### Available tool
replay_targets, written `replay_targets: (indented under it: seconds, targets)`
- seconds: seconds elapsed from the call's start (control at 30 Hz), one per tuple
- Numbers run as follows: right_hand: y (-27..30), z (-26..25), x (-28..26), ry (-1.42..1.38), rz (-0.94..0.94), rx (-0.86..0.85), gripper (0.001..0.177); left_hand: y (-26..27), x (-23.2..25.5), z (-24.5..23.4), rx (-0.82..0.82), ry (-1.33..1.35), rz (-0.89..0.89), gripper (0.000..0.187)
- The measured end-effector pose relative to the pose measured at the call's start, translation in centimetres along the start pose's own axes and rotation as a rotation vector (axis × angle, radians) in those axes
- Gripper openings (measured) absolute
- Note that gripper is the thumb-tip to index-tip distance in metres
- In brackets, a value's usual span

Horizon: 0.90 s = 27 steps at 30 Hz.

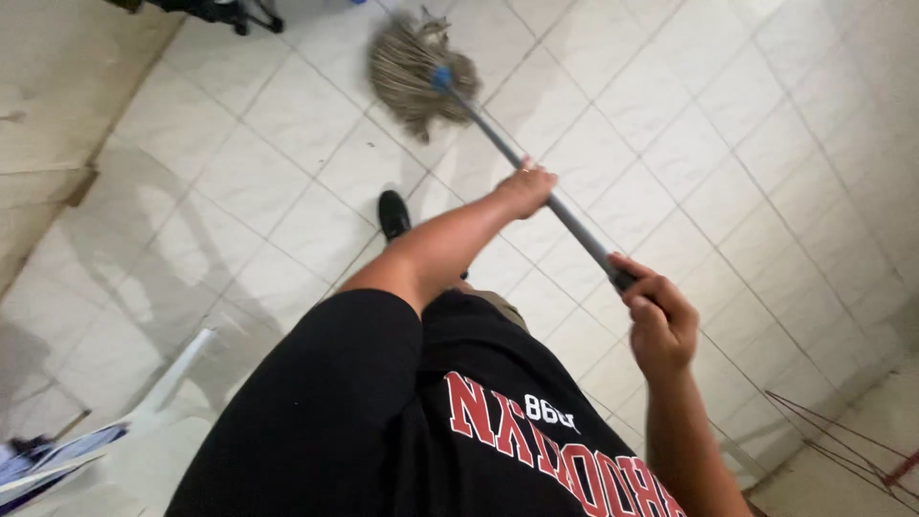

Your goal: The person mops a tiled floor using a string mop, moving it back and forth across the surface. The camera is head-mounted and shows the hands and mop head throughout the task.

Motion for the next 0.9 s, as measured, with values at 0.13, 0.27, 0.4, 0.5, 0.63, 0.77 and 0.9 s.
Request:
replay_targets:
  seconds: [0.13, 0.27, 0.4, 0.5, 0.63, 0.77, 0.9]
  targets:
    - [1.6, -3.5, 0.4, 0.225, 0.033, -0.113, 0.013, -1.3, 6.5, 1.3, -0.05, 0.12, -0.034, 0.026]
    - [1.4, -3.8, -1.8, 0.231, -0.078, -0.301, 0.013, 0.6, 6.5, 2.4, -0.032, 0.061, -0.162, 0.026]
    - [1.1, -3.6, 4.5, 0.1, -0.169, -0.485, 0.017, 7.4, 3.5, 0.7, -0.004, 0.036, -0.324, 0.022]
    - [0.2, 1.5, 5.7, -0.054, -0.193, -0.584, 0.019, 13.1, -2.0, 0.5, -0.01, 0.166, -0.545, 0.027]
    - [-0.1, 8.8, 6.9, -0.188, -0.209, -0.693, 0.012, 20.0, -8.1, 2.5, 0.164, 0.112, -0.639, 0.019]
    - [1.9, 10.0, 8.0, -0.284, -0.148, -0.711, 0.009, 21.1, -8.7, 1.5, 0.218, -0.079, -0.672, 0.021]
    - [2.4, 3.6, 9.1, -0.362, 0.05, -0.477, 0.007, 13.2, -10.4, 9.2, 0.259, 0.133, -0.87, 0.034]
Point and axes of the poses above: each hand's wrist, its own y-axis away from the middle knuckle, its own z-axis out of the palm, x = y × z, the point moved 8 cm from there along -y, towards the middle knuckle, and after that the axes turned 4 degrees about y, right-handed, at the moved point
